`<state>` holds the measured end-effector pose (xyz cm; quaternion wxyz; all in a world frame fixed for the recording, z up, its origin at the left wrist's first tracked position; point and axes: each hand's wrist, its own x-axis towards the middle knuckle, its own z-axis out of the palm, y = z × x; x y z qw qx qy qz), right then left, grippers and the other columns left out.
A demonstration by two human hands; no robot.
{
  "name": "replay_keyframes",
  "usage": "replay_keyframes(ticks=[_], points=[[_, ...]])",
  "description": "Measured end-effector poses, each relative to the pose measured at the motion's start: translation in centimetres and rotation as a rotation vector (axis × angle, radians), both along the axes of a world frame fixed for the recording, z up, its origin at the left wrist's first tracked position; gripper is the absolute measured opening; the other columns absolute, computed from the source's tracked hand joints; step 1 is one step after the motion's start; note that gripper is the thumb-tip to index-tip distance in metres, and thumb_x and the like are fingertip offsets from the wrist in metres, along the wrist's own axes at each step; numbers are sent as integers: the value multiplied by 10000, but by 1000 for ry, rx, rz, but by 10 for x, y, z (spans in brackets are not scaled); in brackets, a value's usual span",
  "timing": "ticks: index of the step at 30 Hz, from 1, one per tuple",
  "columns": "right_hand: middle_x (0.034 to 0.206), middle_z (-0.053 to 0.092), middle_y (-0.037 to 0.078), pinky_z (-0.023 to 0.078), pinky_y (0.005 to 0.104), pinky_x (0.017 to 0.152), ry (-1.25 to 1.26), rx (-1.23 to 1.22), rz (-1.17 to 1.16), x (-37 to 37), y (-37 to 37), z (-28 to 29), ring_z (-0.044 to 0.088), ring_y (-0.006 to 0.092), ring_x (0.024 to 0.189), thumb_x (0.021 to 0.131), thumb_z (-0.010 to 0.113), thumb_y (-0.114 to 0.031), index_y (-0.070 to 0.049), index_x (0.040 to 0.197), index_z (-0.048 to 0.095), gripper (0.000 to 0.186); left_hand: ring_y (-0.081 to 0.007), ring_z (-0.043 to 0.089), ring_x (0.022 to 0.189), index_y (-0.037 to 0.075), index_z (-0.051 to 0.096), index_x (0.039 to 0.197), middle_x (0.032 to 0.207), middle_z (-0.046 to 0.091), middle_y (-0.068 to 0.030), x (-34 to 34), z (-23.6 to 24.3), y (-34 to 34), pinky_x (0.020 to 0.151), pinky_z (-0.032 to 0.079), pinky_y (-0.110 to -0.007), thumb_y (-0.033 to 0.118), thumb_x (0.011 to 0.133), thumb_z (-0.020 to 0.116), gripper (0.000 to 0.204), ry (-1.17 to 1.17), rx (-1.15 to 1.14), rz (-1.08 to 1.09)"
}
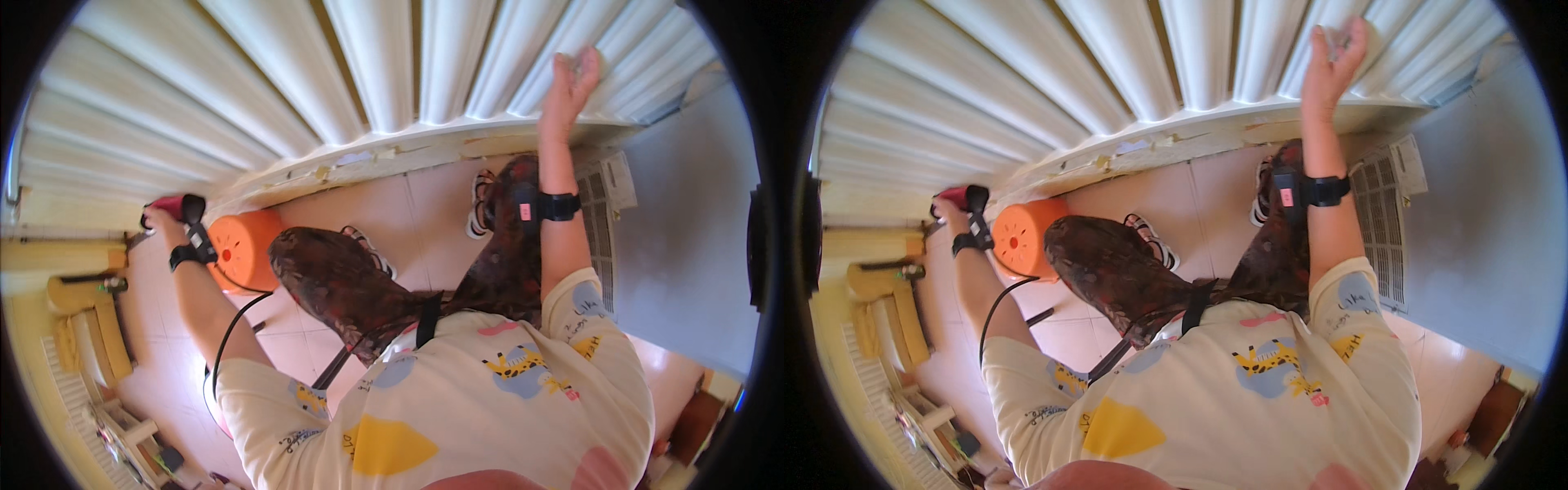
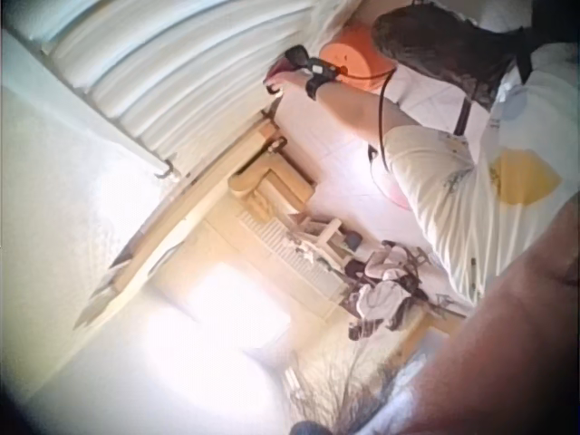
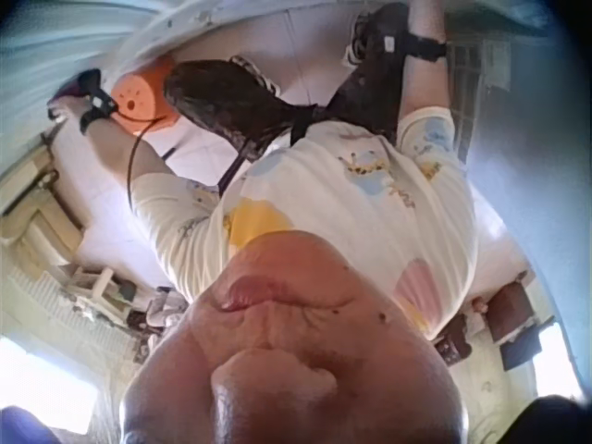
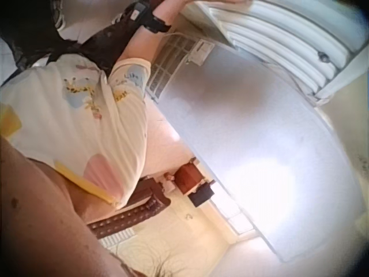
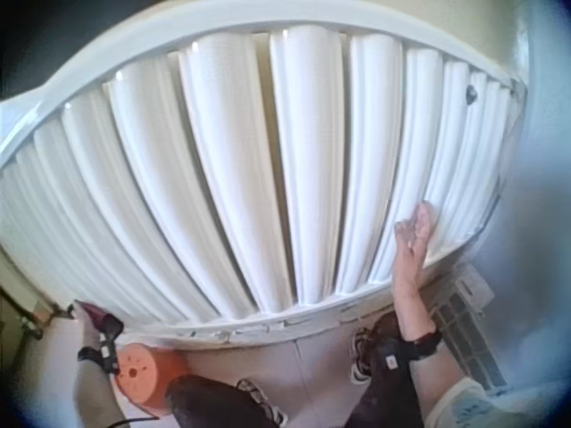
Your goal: The person cleans a white radiator using a pink cloth, wiping the vertical segments and the top surfaces.
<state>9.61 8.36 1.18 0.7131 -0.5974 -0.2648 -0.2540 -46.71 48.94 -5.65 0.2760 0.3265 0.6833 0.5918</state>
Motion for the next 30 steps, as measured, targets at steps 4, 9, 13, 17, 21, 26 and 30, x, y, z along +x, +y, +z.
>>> replay_keyframes(ticks=[4, 9, 13, 17, 21, 26, 30], points=[[1163, 487, 107, 346, 334, 970, -44, -53, -88, 39, -8, -22, 450, 210, 1074, 879, 584, -173, 10, 1234, 448, 422, -227, 513, 1031, 79, 489, 1167, 1132, 543, -118, 6, 22, 9, 862, 444, -389, 416, 913, 412, 430, -215, 137, -25], [1207, 440, 116, 339, 318, 960, 57, -51, 3, 49, -20, -66, 433, 204, 1063, 913, 550, -200, 35, 1294, 367, 484, -183, 522, 844, 61, 370, 1258, 1065, 525, -82, 26, 141, -11, 742, 481, -325, 363, 945, 415, 437, -250, 622, -197], [1361, 350, 176, 279, 339, 1038, 77, -82, -7, 29, -19, -56, 377, 245, 1214, 951, 494, -220, 43, 1356, 288, 524, -249, 466, 1072, 63, 261, 1376, 1279, 426, -141, 37, 190, -27, 946, 384, -350, 403, 957, 390, 555, 1, 792, -143], [1384, 315, 215, 247, 343, 1062, 86, -49, 44, 10, -17, -41, 345, 263, 1259, 965, 458, -234, 57, 1367, 267, 532, -308, 361, 1263, 22, 154, 1434, 1435, 293, -179, 40, 125, -13, 1048, 283, -341, 466, 951, 375, 692, 159, 725, -26], [1391, 300, 219, 237, 349, 1069, 90, -37, 65, 4, -15, -32, 333, 262, 1267, 966, 448, -234, 75, 1367, 254, 542, -377, 358, 1253, -44, 224, 1377, 1377, 331, -253, 45, 28, -17, 1036, 294, -380, 428, 951, 380, 655, 129, 455, 40], [1389, 305, 223, 237, 350, 1069, 106, -24, 116, 0, -10, -32, 343, 262, 1261, 968, 444, -228, 80, 1366, 245, 541, -427, 433, 1155, -67, 322, 1286, 1229, 444, -311, 33, -61, -25, 975, 348, -428, 311, 921, 457, 542, 312, 222, 142], [1382, 321, 225, 241, 347, 1064, 87, -50, 99, 7, -19, -33, 356, 261, 1249, 968, 445, -221, 70, 1367, 242, 534, -460, 514, 1021, -36, 412, 1156, 1098, 532, -309, 52, -37, -60, 883, 405, -485, 235, 885, 504, 394, 545, -41, -100]])
